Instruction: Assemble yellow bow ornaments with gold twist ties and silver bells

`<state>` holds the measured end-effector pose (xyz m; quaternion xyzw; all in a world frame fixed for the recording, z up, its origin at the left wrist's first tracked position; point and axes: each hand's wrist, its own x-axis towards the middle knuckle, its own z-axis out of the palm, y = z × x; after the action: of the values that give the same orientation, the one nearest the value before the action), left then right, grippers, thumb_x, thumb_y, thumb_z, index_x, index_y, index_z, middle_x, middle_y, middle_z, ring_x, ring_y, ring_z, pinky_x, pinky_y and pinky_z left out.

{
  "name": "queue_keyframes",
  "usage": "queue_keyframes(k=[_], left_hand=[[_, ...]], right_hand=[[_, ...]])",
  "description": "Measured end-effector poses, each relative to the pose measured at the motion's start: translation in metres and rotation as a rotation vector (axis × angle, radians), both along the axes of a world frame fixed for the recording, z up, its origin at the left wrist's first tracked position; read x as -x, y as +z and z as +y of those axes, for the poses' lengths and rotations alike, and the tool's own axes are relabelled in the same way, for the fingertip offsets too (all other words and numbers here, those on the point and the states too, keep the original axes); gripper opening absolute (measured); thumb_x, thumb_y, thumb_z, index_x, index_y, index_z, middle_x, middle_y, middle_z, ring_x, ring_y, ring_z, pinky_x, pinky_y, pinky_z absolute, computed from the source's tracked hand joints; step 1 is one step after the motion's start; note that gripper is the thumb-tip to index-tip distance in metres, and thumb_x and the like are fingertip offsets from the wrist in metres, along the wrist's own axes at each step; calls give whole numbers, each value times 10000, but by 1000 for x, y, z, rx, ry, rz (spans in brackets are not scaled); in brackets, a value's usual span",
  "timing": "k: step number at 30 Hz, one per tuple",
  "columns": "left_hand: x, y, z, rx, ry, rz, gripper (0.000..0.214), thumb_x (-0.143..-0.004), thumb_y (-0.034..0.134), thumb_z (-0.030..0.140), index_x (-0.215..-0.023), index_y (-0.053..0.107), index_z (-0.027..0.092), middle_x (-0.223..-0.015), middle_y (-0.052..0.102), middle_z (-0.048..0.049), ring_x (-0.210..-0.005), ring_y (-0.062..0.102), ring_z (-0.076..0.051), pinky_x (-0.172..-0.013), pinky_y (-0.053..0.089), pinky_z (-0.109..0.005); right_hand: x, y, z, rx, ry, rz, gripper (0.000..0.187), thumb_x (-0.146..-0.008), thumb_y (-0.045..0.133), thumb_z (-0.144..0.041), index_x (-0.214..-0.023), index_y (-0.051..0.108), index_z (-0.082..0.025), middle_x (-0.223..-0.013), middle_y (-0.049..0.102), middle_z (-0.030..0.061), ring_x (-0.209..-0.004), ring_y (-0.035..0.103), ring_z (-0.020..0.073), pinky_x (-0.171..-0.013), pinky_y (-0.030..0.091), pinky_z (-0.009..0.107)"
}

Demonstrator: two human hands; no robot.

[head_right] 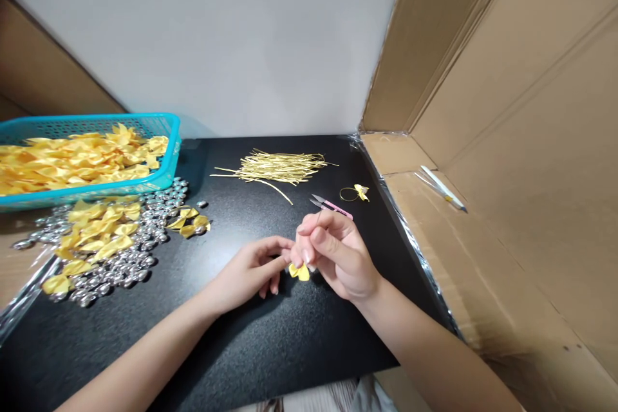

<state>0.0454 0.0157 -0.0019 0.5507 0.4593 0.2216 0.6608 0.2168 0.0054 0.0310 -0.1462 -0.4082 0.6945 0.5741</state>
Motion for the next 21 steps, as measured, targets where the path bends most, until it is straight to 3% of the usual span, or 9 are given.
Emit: queue_keyframes(k=[3, 6, 10, 14, 21], left_hand=[[-3, -1, -1, 203, -57, -159, 283, -842, 610, 402, -934, 616, 135, -745, 668, -2, -360, 408, -13, -335, 252, -147], [-2, -1, 0, 310, -83, -227, 255, -847, 594, 392, -842, 601, 137, -740, 696, -32, -353, 373, -9, -332, 199, -148], [-1, 1, -1, 379, -65, -248, 163, -834, 587, 319, -853, 582, 157, -506, 581, 44, -323, 259, -17, -342, 178, -150], [1, 3, -1, 455, -67, -267, 143, -813, 553, 285, -860, 592, 155, -425, 460, 88, -320, 162, -19, -347, 110, -160], [1, 1, -4, 489, -127, -291, 266, -809, 627, 423, -767, 561, 169, -350, 403, 108, -292, 171, -27, -326, 123, -176]], right_hand=[[1, -1, 0, 5, 12, -8, 68, -860, 696, -320, -851, 752, -284, -559, 497, -45, -516, 447, 81, -529, 445, 207], [2, -2, 0, 17, 31, -7, 69, -861, 692, -319, -852, 752, -286, -568, 503, -42, -512, 443, 89, -492, 427, 208], [3, -3, 0, 32, 30, -9, 66, -853, 703, -320, -844, 757, -282, -557, 506, -45, -503, 434, 81, -529, 433, 217], [3, -4, -1, 35, 44, 0, 69, -858, 700, -312, -856, 756, -271, -564, 515, -44, -514, 457, 74, -538, 422, 204], [4, -6, -2, 34, 69, 10, 73, -864, 691, -308, -861, 752, -269, -574, 525, -41, -522, 482, 81, -537, 429, 212]])
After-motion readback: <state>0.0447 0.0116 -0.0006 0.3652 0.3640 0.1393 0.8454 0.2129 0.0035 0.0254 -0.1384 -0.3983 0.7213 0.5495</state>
